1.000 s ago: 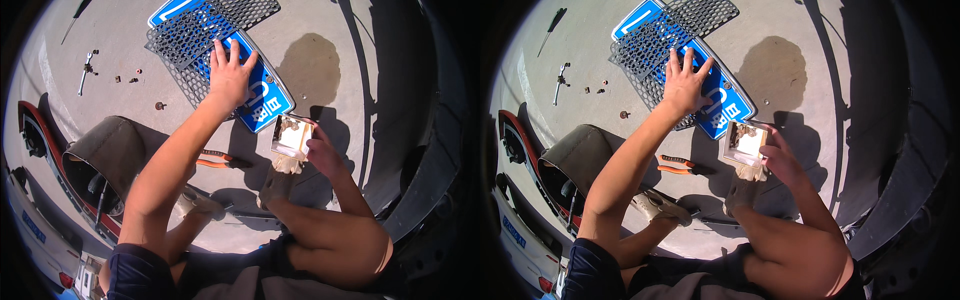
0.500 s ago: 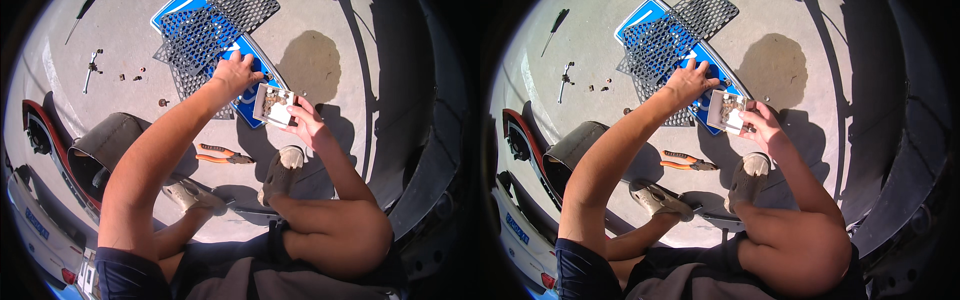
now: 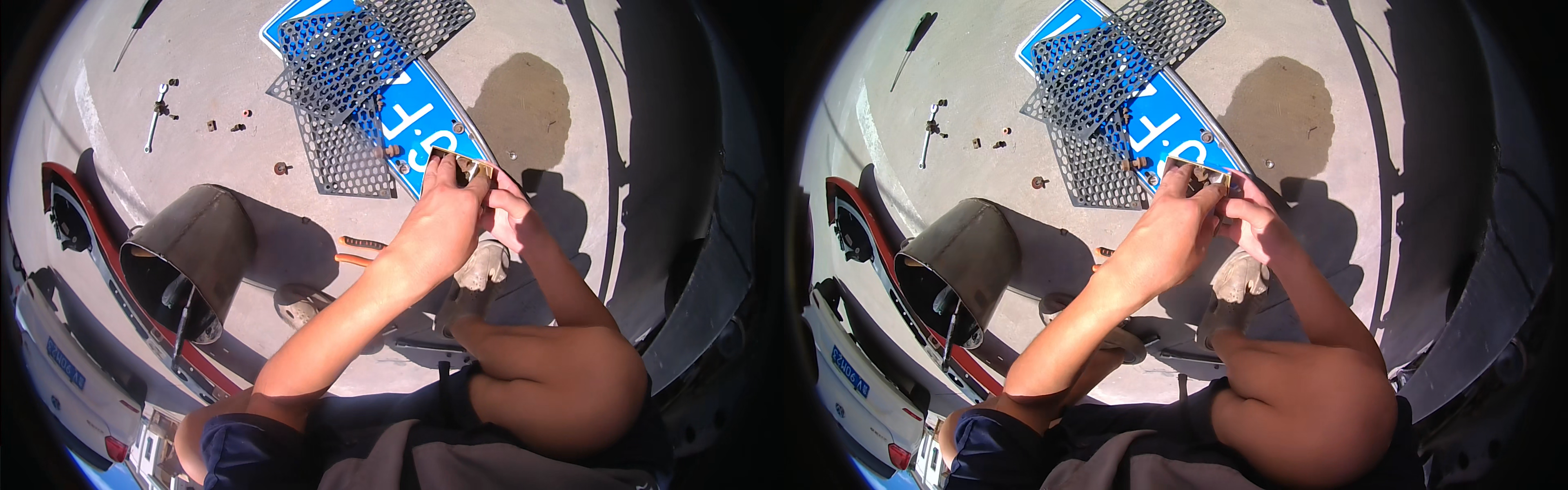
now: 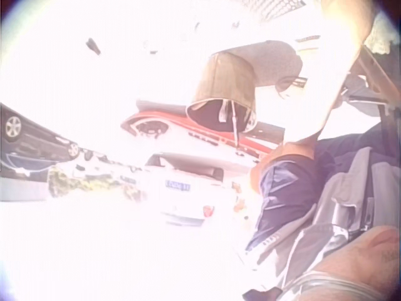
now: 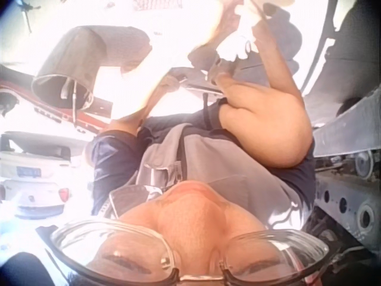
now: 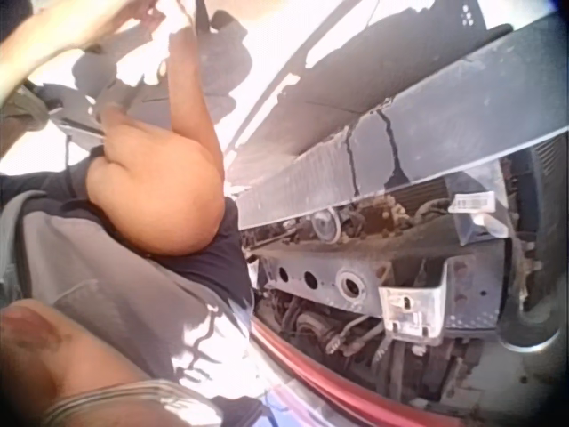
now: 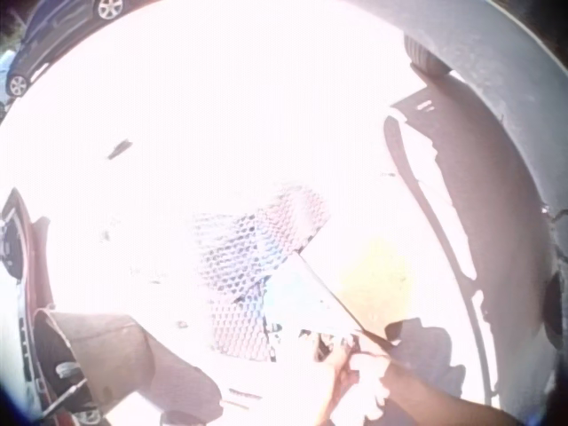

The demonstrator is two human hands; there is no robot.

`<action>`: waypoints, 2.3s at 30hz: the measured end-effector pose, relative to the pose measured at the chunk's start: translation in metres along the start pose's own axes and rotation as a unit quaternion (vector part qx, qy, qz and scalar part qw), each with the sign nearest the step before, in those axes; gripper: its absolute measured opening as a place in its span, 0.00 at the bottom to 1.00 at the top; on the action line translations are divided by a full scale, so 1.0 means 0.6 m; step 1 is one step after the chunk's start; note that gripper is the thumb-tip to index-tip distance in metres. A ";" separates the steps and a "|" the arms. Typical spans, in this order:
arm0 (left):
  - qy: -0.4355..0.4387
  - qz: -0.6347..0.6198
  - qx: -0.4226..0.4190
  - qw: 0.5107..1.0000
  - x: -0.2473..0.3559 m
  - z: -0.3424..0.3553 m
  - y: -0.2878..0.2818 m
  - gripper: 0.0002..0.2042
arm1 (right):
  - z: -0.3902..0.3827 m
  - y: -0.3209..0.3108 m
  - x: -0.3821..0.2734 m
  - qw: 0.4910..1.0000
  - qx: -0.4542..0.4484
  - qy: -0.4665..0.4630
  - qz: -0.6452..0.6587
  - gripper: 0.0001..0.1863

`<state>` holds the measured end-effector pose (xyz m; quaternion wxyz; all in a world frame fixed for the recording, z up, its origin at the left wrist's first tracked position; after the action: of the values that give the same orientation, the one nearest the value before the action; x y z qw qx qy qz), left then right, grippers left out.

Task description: The person sorts small fasteners from a box, places them into a metal bucket, and then helps another person secure a black plastic component to a red car bumper using a socket wrench.

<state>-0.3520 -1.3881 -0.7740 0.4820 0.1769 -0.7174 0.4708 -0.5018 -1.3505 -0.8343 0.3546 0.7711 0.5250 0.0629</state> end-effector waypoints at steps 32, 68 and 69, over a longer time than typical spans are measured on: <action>0.043 -0.102 -0.017 0.994 -0.038 -0.025 -0.042 0.15 | -0.039 -0.031 0.040 1.000 0.008 0.003 0.006 0.39; -0.233 -0.507 0.255 0.790 -0.252 -0.031 -0.149 0.09 | -0.073 -0.061 0.048 0.999 0.031 -0.005 -0.007 0.42; -0.229 -0.523 0.279 0.772 -0.284 -0.006 -0.178 0.08 | -0.074 -0.054 0.046 1.000 0.027 -0.001 -0.001 0.42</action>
<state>-0.1940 -1.4722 -0.8662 0.4047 0.7543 -0.4404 0.2708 -0.5356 -1.2992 -0.8290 0.3340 0.7801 0.5269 0.0477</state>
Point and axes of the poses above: each hand's wrist, its own z-axis towards the middle knuckle, its own y-axis out of the palm, x = y × z, the point moved 4 cm from there along z, towards the middle knuckle, and after that the axes turned 8 degrees about y, right-handed, at the moved point
